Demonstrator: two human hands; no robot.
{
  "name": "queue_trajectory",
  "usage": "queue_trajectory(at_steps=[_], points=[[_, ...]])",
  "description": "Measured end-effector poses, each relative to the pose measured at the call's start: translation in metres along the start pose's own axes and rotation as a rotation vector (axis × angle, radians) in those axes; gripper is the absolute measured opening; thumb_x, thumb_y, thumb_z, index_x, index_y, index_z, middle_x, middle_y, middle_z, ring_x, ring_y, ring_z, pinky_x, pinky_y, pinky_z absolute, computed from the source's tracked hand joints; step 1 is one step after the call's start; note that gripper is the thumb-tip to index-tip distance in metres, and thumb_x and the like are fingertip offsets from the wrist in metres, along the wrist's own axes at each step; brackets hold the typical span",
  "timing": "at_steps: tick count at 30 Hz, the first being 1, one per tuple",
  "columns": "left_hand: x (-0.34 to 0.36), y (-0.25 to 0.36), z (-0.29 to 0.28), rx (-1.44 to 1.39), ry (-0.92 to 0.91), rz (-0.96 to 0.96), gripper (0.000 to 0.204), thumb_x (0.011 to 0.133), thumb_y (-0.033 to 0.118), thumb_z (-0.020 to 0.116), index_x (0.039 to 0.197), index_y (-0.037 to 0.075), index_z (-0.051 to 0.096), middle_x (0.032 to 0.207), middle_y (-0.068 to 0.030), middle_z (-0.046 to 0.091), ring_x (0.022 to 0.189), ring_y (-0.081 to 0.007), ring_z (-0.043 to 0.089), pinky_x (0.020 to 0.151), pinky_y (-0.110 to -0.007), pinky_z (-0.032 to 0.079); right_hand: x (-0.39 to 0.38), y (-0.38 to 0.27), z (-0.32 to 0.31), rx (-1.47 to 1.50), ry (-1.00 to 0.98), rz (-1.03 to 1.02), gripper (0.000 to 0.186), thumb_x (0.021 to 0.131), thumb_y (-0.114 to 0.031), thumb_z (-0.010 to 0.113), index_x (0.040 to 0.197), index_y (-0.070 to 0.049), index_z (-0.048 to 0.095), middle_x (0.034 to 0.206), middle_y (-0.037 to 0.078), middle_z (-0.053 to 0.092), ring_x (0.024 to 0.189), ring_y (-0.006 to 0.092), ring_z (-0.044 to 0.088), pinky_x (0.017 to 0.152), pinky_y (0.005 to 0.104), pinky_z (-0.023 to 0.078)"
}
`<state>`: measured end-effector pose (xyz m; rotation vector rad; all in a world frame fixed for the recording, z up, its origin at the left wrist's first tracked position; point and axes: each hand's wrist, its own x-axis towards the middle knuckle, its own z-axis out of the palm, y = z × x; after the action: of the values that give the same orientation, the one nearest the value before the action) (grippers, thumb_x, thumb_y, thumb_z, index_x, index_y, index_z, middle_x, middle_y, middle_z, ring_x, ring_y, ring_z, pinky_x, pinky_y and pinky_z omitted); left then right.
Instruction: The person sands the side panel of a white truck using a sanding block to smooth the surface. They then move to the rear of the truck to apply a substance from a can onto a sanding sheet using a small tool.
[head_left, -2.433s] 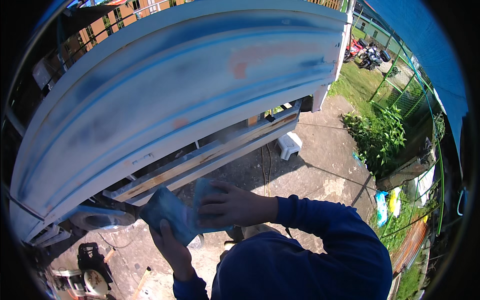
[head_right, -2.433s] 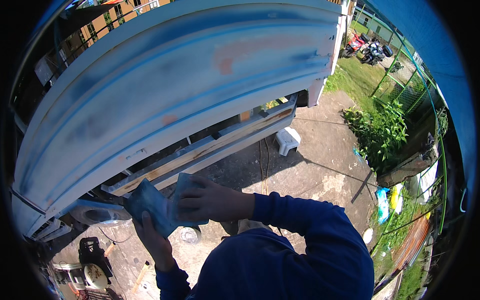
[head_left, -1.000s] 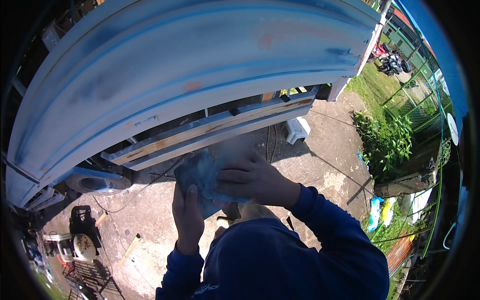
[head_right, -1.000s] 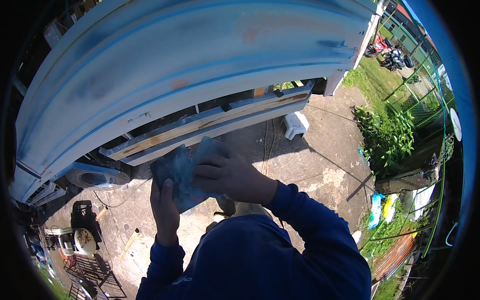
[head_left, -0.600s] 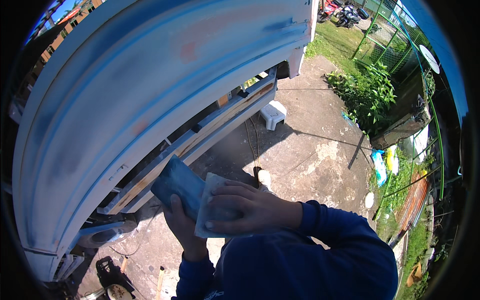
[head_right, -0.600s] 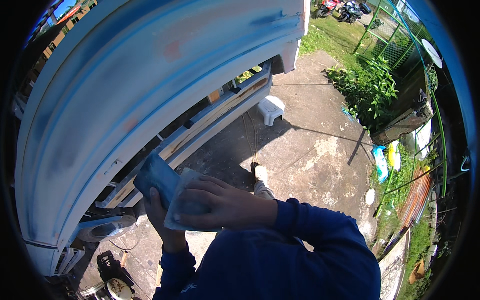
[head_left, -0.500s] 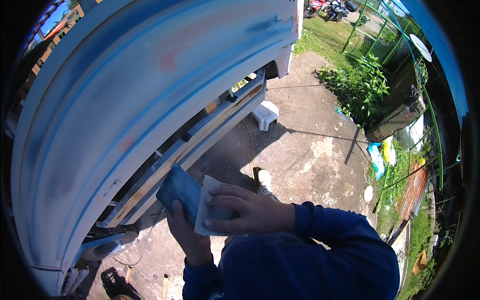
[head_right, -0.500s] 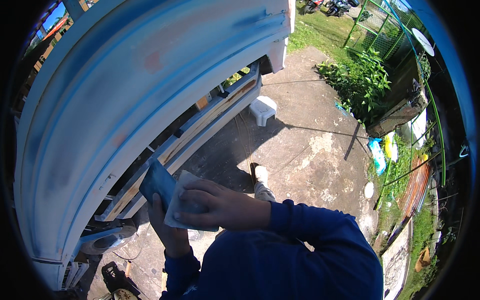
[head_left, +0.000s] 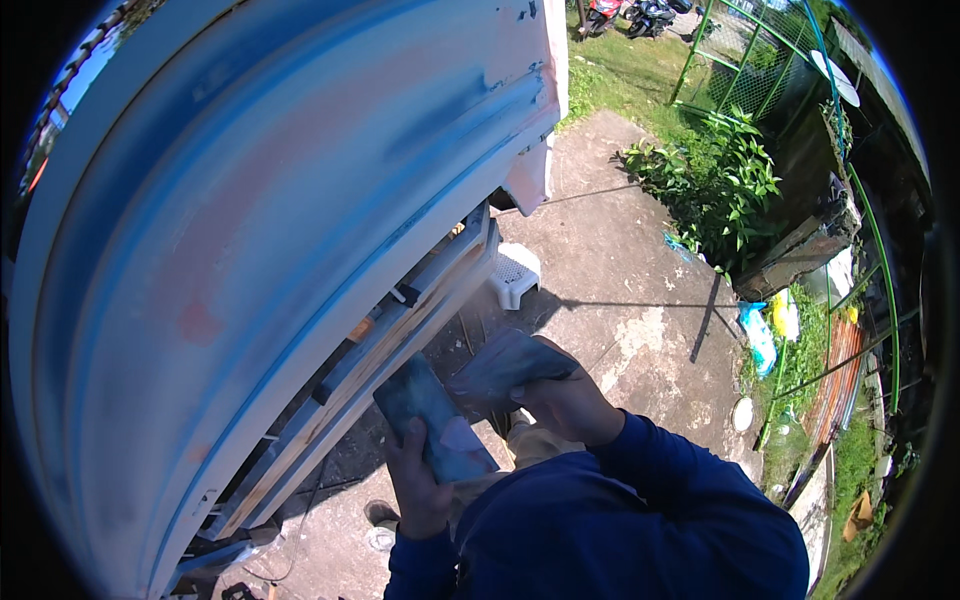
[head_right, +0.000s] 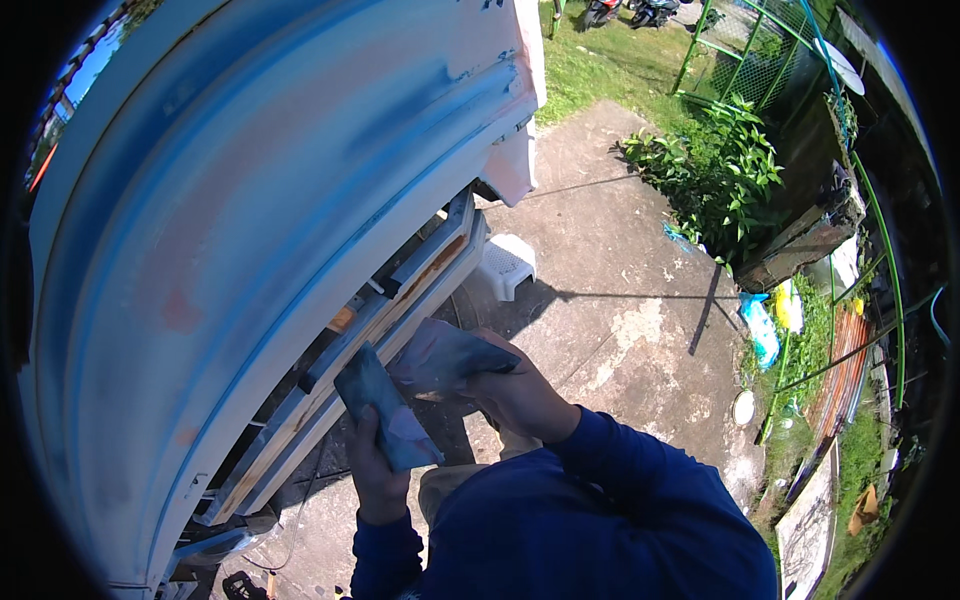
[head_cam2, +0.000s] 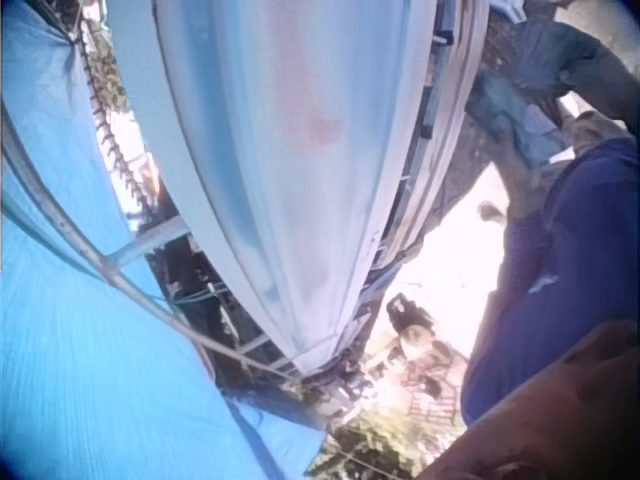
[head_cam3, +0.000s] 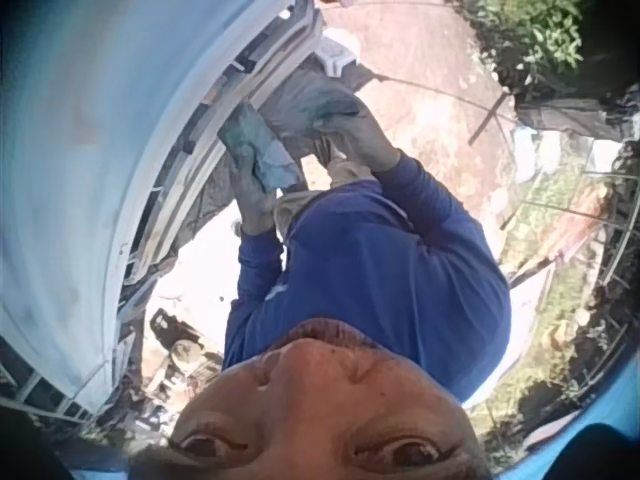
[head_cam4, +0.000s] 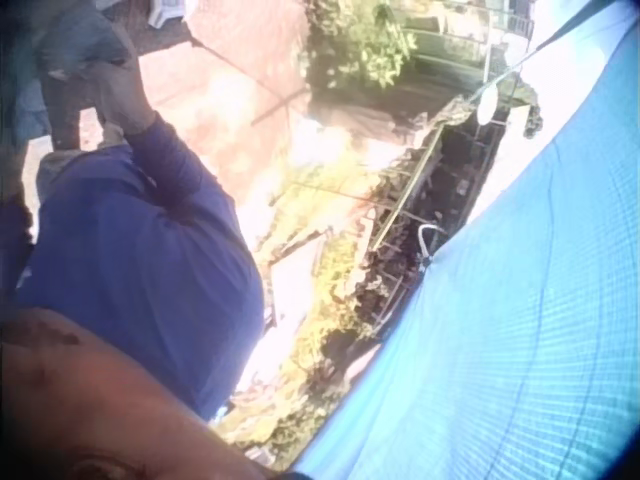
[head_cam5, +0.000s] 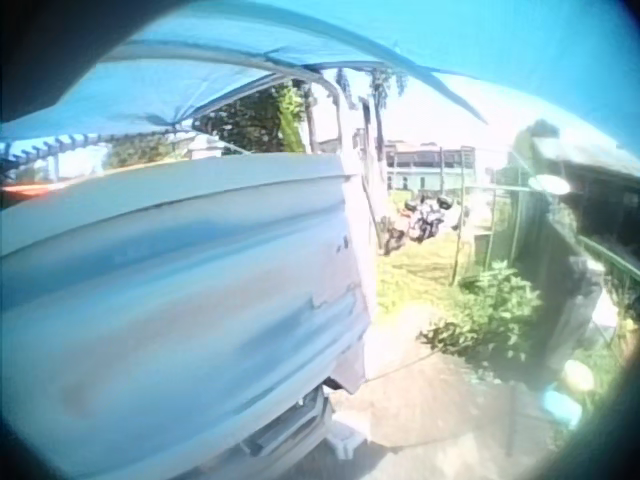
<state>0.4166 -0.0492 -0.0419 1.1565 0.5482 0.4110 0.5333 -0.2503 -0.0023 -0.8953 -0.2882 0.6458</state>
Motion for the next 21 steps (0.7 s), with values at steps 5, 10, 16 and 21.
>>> queue_trajectory(at_steps=[5, 10, 16, 21], points=[[0.05, 0.026, 0.057, -0.239, -0.024, -0.164, 0.039, 0.102, 0.03, 0.056, 0.132, 0.007, 0.051, 0.118, -0.0086, 0.062, 0.11, -0.0214, 0.063, 0.092, -0.037, 0.054, -0.014, -0.059, -0.048, -0.554, -0.063, -0.135, 0.046, 0.087, 0.008, 0.063, 0.13, -0.005, 0.052, 0.129, 0.013, 0.056, 0.122, 0.0254, 0.056, 0.102, 0.0373, 0.047], [0.062, 0.023, 0.139, -0.32, -0.086, -0.233, 0.043, 0.103, 0.024, 0.053, 0.14, 0.006, 0.041, 0.126, -0.0113, 0.057, 0.114, -0.0229, 0.062, 0.096, -0.04, 0.054, 0.006, -0.084, -0.03, -1.109, -0.165, -0.564, 0.063, 0.082, 0.002, 0.071, 0.14, -0.015, 0.052, 0.136, 0.018, 0.048, 0.129, 0.0374, 0.049, 0.103, 0.0427, 0.048], [0.076, 0.028, 0.155, -0.335, -0.08, -0.222, 0.042, 0.103, 0.024, 0.053, 0.139, 0.007, 0.042, 0.123, -0.0102, 0.059, 0.111, -0.022, 0.062, 0.094, -0.04, 0.054, 0.022, -0.084, -0.07, -1.392, -0.12, -0.501, 0.056, 0.085, -0.006, 0.07, 0.137, -0.022, 0.057, 0.13, 0.017, 0.049, 0.124, 0.0369, 0.053, 0.1, 0.043, 0.051], [0.067, 0.049, 0.14, -0.307, -0.238, -0.236, 0.045, 0.101, 0.025, 0.058, 0.14, 0.007, 0.045, 0.123, -0.0079, 0.06, 0.113, -0.0217, 0.061, 0.098, -0.039, 0.051, 0.051, -0.069, -0.111, -0.288, 0.273, -0.175, 0.042, 0.099, -0.009, 0.057, 0.141, -0.01, 0.049, 0.132, 0.011, 0.052, 0.121, 0.026, 0.056, 0.096, 0.0374, 0.052]])
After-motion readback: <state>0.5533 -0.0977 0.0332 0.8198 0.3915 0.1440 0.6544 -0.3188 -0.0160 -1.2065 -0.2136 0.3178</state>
